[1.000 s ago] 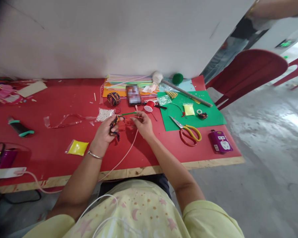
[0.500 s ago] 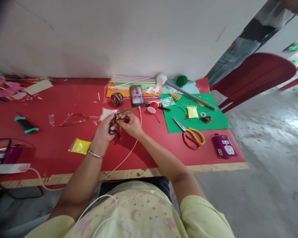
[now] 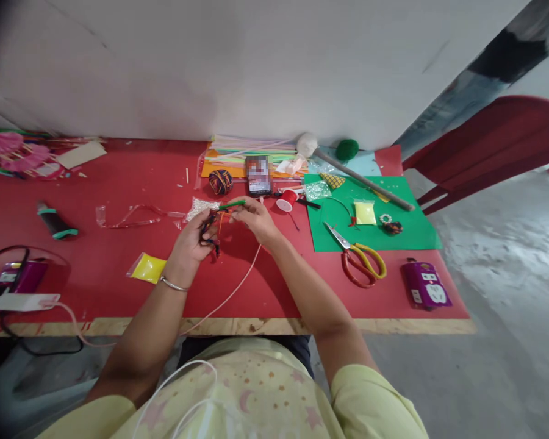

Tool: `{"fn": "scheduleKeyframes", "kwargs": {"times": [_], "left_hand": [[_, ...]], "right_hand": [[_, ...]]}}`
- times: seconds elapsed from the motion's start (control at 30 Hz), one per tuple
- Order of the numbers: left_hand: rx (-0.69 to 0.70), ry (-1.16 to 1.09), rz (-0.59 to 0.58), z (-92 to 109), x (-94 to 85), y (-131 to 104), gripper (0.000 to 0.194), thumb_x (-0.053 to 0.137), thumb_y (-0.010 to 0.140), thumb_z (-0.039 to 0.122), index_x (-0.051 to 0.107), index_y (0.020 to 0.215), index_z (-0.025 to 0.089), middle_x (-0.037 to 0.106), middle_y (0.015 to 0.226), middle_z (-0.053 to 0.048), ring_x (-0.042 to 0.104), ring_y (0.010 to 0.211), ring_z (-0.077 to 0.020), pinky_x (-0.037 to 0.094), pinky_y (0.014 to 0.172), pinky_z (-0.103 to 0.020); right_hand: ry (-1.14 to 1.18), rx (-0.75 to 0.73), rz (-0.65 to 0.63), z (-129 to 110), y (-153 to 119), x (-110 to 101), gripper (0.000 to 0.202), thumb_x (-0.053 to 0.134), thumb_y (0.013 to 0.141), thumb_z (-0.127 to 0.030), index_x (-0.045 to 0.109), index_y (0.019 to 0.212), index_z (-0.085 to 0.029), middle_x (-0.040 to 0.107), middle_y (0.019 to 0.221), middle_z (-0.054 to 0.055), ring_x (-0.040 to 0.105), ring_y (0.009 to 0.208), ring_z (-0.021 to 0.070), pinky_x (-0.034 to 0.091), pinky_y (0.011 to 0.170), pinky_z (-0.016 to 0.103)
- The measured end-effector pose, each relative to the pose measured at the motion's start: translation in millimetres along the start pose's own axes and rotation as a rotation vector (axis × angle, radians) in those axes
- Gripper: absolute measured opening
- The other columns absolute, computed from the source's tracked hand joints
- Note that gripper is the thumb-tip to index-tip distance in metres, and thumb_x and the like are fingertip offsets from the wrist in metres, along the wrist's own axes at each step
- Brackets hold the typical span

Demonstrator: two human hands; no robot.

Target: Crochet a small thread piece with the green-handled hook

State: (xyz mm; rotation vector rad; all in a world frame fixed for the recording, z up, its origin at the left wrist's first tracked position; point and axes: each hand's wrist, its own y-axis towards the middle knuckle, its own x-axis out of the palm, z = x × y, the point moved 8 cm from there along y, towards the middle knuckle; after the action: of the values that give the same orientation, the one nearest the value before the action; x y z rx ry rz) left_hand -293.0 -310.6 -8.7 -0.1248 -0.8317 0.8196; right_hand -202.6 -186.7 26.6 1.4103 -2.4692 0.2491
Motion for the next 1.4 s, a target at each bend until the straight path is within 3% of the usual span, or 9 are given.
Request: {"fn": "scheduleKeyframes", "kwargs": {"times": [0.1, 0.33, 0.43, 0.57, 0.87, 1.03, 1.17, 1.33, 1.4], "left_hand": [[0.004, -0.006, -0.017, 5.8, -1.0, 0.2, 0.032, 0.083, 0.075, 0.029, 0.053, 0.080, 0.018, 0.059, 0.065, 0.008, 0.034, 0.035, 0.0000, 0.017, 0.032, -0.016], [0.172, 0.044, 0.053, 29.3, -8.3, -1.3, 0.032, 0.081, 0.077, 0.030, 0.051, 0.073, 0.019, 0.053, 0.059, 0.009, 0.032, 0.035, -0.0006, 0.022, 0.035, -0.019], [0.186, 0.050, 0.078, 32.6, -9.9, -1.1, 0.032, 0.080, 0.078, 0.028, 0.051, 0.072, 0.018, 0.052, 0.057, 0.009, 0.030, 0.033, 0.0002, 0.021, 0.035, -0.018], [0.091, 0.033, 0.045, 29.6, -7.9, -0.4, 0.029, 0.076, 0.083, 0.026, 0.051, 0.071, 0.017, 0.055, 0.057, 0.008, 0.028, 0.032, 0.0012, 0.021, 0.034, -0.016], [-0.108, 0.093, -0.135, 8.5, 12.7, -18.1, 0.025, 0.077, 0.081, 0.025, 0.056, 0.071, 0.016, 0.059, 0.056, 0.005, 0.026, 0.028, 0.0019, 0.023, 0.034, -0.015], [-0.130, 0.094, -0.120, -1.0, 16.3, -17.3, 0.025, 0.078, 0.079, 0.025, 0.055, 0.073, 0.016, 0.061, 0.058, 0.005, 0.028, 0.030, 0.0019, 0.023, 0.035, -0.014], [-0.074, 0.077, -0.071, 0.1, 11.2, -9.6, 0.025, 0.078, 0.080, 0.026, 0.056, 0.074, 0.016, 0.063, 0.062, 0.004, 0.030, 0.032, 0.0017, 0.022, 0.035, -0.015], [-0.014, 0.129, -0.094, -3.0, 10.6, -6.8, 0.026, 0.081, 0.076, 0.029, 0.058, 0.075, 0.016, 0.062, 0.062, 0.003, 0.032, 0.034, 0.0005, 0.024, 0.036, -0.015], [0.016, 0.204, -0.096, -5.6, 11.2, -6.9, 0.025, 0.082, 0.074, 0.029, 0.060, 0.074, 0.016, 0.061, 0.061, 0.003, 0.034, 0.034, -0.0004, 0.023, 0.035, -0.015]], "right_hand": [[-0.017, -0.006, -0.033, -8.1, -0.9, 0.0, 0.032, 0.079, 0.071, -0.034, 0.067, 0.097, -0.019, 0.070, 0.076, 0.000, 0.062, 0.068, 0.0134, 0.044, 0.049, 0.019], [-0.345, -0.149, -0.031, -9.2, 2.2, -3.3, 0.034, 0.080, 0.077, -0.041, 0.070, 0.100, -0.018, 0.066, 0.075, -0.001, 0.056, 0.065, 0.0116, 0.044, 0.057, 0.023], [-0.558, -0.218, 0.045, -1.3, 6.3, -13.3, 0.029, 0.076, 0.078, -0.036, 0.074, 0.101, -0.018, 0.064, 0.073, -0.002, 0.055, 0.065, 0.0119, 0.047, 0.062, 0.025], [-0.535, -0.225, 0.204, 1.6, 8.5, -28.8, 0.021, 0.065, 0.087, -0.037, 0.074, 0.098, -0.021, 0.071, 0.088, 0.002, 0.065, 0.078, 0.0164, 0.055, 0.069, 0.029], [-0.585, -0.601, 0.309, -65.1, -22.4, -14.1, 0.017, 0.063, 0.096, -0.035, 0.075, 0.104, -0.027, 0.071, 0.117, 0.007, 0.067, 0.112, 0.0242, 0.058, 0.090, 0.038], [-0.802, -0.562, 0.235, -62.7, -13.4, -24.1, 0.044, 0.063, 0.088, -0.020, 0.067, 0.132, -0.024, 0.063, 0.141, 0.010, 0.065, 0.118, 0.0250, 0.055, 0.100, 0.040], [-1.001, -0.394, 0.287, -53.2, -6.1, -46.8, 0.046, 0.064, 0.084, -0.017, 0.069, 0.130, -0.021, 0.073, 0.121, 0.011, 0.068, 0.099, 0.0256, 0.054, 0.098, 0.045], [-0.783, -0.456, -0.072, -53.5, -29.5, -11.3, 0.043, 0.081, 0.079, -0.039, 0.074, 0.119, -0.026, 0.071, 0.109, 0.007, 0.064, 0.098, 0.0235, 0.054, 0.091, 0.038], [-0.615, -0.401, -0.100, -41.0, -38.7, -1.8, 0.038, 0.081, 0.080, -0.049, 0.075, 0.109, -0.025, 0.070, 0.106, 0.006, 0.063, 0.093, 0.0207, 0.053, 0.085, 0.035]]}}
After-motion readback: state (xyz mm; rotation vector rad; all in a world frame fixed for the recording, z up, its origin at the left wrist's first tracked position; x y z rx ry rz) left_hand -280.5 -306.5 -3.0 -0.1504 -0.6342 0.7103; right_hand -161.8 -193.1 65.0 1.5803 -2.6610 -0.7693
